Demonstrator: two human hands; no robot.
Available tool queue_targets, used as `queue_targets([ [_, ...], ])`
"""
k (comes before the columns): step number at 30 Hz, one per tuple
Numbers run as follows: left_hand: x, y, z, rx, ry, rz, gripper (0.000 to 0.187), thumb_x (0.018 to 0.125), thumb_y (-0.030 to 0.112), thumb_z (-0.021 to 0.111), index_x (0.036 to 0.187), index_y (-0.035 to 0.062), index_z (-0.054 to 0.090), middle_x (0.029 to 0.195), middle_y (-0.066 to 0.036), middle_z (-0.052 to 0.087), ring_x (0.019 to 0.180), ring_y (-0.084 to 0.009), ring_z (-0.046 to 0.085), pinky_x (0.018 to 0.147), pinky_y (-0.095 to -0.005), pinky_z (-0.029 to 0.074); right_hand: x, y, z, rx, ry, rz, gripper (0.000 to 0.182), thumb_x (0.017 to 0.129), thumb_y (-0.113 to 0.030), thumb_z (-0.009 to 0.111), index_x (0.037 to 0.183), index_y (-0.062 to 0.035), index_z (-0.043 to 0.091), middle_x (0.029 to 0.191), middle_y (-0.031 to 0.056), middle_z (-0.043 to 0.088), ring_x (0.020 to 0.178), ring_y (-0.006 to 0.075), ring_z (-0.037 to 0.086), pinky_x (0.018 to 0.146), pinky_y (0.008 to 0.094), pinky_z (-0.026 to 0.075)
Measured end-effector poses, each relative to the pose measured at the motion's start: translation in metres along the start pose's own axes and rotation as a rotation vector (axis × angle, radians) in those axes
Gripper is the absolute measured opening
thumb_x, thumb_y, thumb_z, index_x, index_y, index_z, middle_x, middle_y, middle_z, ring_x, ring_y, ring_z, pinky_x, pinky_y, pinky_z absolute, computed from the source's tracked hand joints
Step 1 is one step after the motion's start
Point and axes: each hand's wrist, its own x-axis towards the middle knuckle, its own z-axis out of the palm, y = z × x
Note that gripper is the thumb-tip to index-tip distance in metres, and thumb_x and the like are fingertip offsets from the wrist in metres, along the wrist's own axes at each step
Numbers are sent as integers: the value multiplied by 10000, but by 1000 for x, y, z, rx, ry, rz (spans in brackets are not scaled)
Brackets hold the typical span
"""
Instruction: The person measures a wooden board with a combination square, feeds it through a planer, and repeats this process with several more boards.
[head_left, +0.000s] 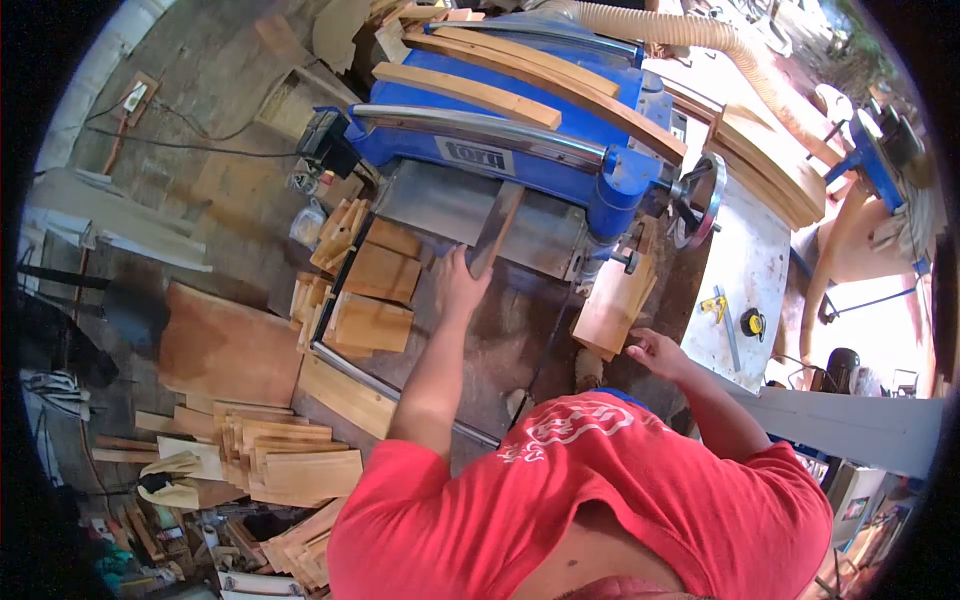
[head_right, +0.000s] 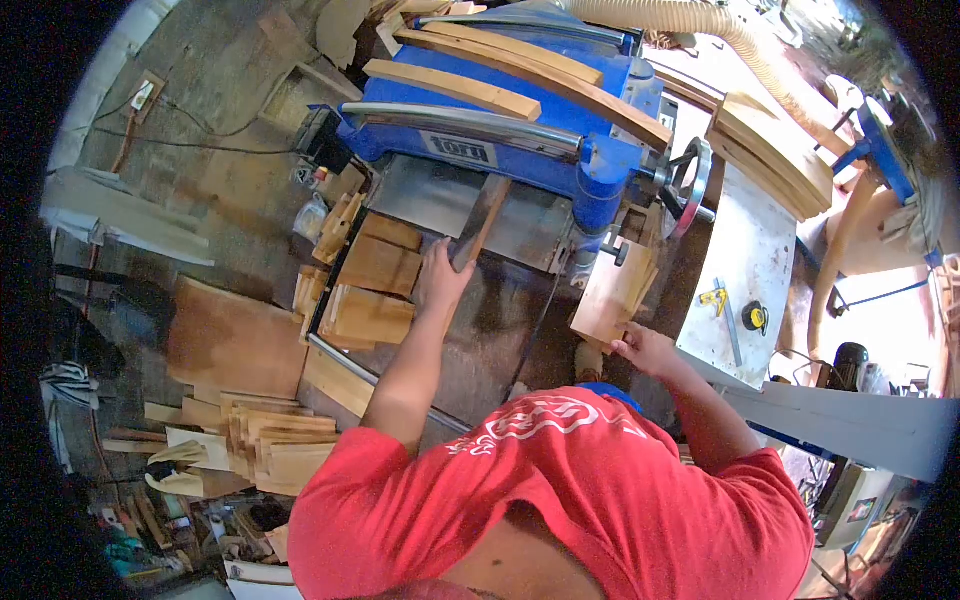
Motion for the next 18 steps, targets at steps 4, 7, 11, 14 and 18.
queue_targets([
  [4, 8, 6, 1, -24, 24, -6, 693, 784, 386, 711, 1323, 31, 459, 1375, -183, 468, 1281, -349, 429, 1034, -448, 396, -6, -3, -5, 35, 34, -31, 594, 896, -505, 570, 1304, -76, 526, 909, 155, 689, 880, 329, 673, 755, 433, 516],
  [7, 6, 8, -2, -112, 94, 39, 682, 774, 375, 723, 1298, 17, 471, 1331, -196, 488, 1255, -357, 442, 1033, -443, 389, -16, -11, -13, 99, 21, -15, 590, 894, -483, 594, 1291, -50, 537, 889, 164, 678, 848, 313, 670, 740, 417, 513],
  [11, -18, -3, -2, -68, 73, 63, 641, 789, 349, 708, 1282, 13, 475, 1285, -201, 508, 1205, -365, 467, 995, -478, 388, -10, 10, -6, 171, 82, -82, 577, 902, -456, 608, 1301, -46, 532, 867, 161, 661, 805, 273, 655, 726, 391, 507],
  [14, -63, -24, -9, 29, 0, -36, 598, 807, 342, 689, 1263, 12, 487, 1247, -206, 537, 1159, -376, 495, 966, -504, 389, -9, 9, -6, 160, 74, -93, 577, 906, -452, 604, 1313, -51, 521, 855, 157, 657, 801, 271, 654, 715, 385, 506],
  [18, -111, -38, -32, 10, -76, -107, 550, 836, 365, 667, 1223, 5, 515, 1145, -224, 596, 1086, -405, 536, 930, -514, 406, 0, -1, -2, 128, 13, -106, 578, 910, -441, 604, 1317, -40, 511, 850, 152, 655, 798, 262, 654, 701, 378, 503],
])
